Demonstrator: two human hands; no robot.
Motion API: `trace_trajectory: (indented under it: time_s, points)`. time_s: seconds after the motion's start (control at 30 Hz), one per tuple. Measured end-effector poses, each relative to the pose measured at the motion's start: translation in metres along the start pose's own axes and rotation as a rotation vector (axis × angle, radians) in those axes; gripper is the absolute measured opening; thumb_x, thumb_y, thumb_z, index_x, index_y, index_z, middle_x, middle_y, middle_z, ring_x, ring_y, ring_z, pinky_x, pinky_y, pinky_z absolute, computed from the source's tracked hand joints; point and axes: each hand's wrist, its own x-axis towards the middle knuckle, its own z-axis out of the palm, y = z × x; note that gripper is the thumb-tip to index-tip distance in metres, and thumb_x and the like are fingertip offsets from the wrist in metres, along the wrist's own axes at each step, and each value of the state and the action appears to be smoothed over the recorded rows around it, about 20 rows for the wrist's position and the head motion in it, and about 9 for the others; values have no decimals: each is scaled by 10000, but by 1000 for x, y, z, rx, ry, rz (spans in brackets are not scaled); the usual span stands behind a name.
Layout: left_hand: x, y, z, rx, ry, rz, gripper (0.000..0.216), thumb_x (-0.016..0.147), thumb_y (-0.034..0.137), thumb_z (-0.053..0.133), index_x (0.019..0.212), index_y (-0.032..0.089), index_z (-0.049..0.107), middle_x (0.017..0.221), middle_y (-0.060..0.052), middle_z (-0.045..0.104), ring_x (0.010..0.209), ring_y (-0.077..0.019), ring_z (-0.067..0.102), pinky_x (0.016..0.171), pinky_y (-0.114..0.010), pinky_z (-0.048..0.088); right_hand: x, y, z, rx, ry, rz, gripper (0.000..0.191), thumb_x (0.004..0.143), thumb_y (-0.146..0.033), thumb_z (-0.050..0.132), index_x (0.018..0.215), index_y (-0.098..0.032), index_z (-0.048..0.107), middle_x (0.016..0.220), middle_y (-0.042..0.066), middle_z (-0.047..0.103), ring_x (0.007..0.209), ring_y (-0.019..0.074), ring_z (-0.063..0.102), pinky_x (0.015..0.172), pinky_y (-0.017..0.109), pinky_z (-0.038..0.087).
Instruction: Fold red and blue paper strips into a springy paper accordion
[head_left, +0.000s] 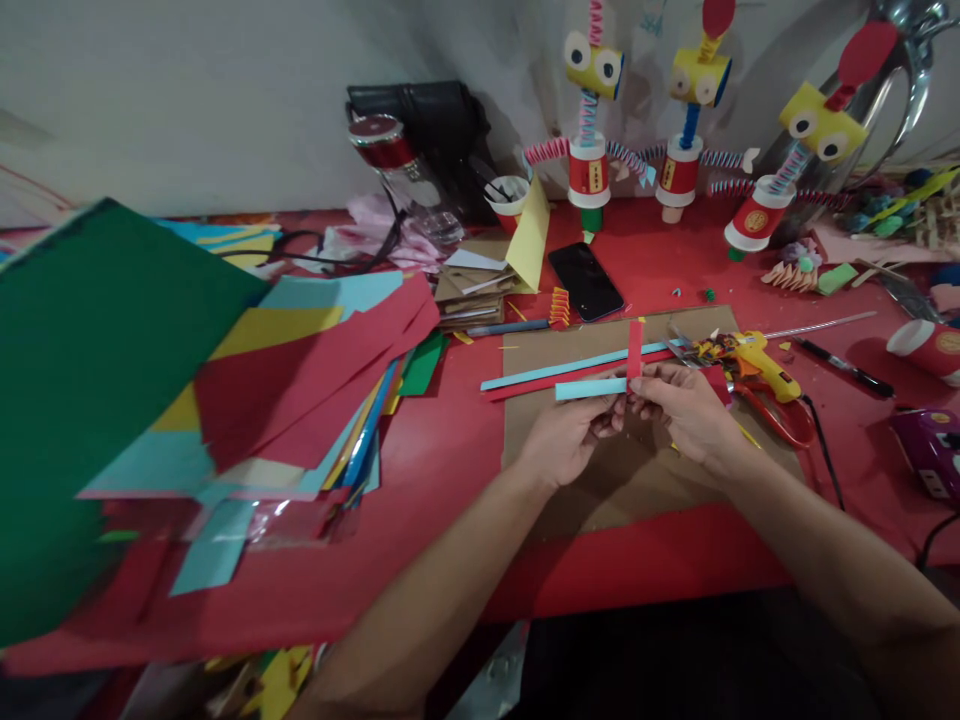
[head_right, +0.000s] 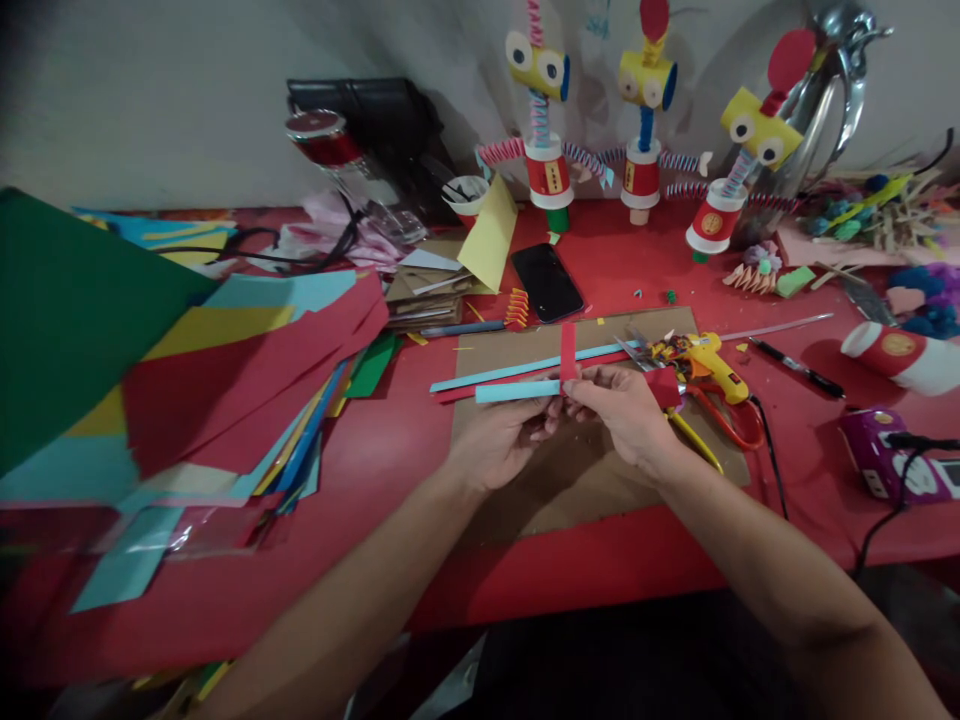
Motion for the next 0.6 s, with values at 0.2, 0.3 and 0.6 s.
trace_trajectory:
  time_s: [0.2, 0.3, 0.6]
  points:
    - [0, -1, 3, -99, 54, -25, 162, 721, 78, 678, 577, 130, 624, 541, 15, 564, 493, -52, 484, 481, -159, 389, 0, 0, 0, -14, 33, 0, 213, 542, -331, 826, 575, -186, 674, 517, -24, 642, 472, 67, 531, 458, 198, 383]
    - [0, -2, 4, -128, 73, -22, 135, 716, 67, 681, 597, 121, 642, 555, 11, 571, 515, -54, 494, 492, -159, 400, 0, -1, 1, -35, 28, -23, 225, 547, -337, 822, 585, -178, 668, 534, -17, 651, 482, 70, 537, 464, 204, 390]
    - [1, -9, 1, -119, 107, -15, 83, 690, 92, 715, 637, 126, 660, 551, 19, 563, 508, -52, 487, 492, -164, 385, -1, 2, 4, -54, 64, -29, 248, 536, -333, 822, 570, -175, 633, 515, -29, 628, 462, 68, 520, 474, 219, 405]
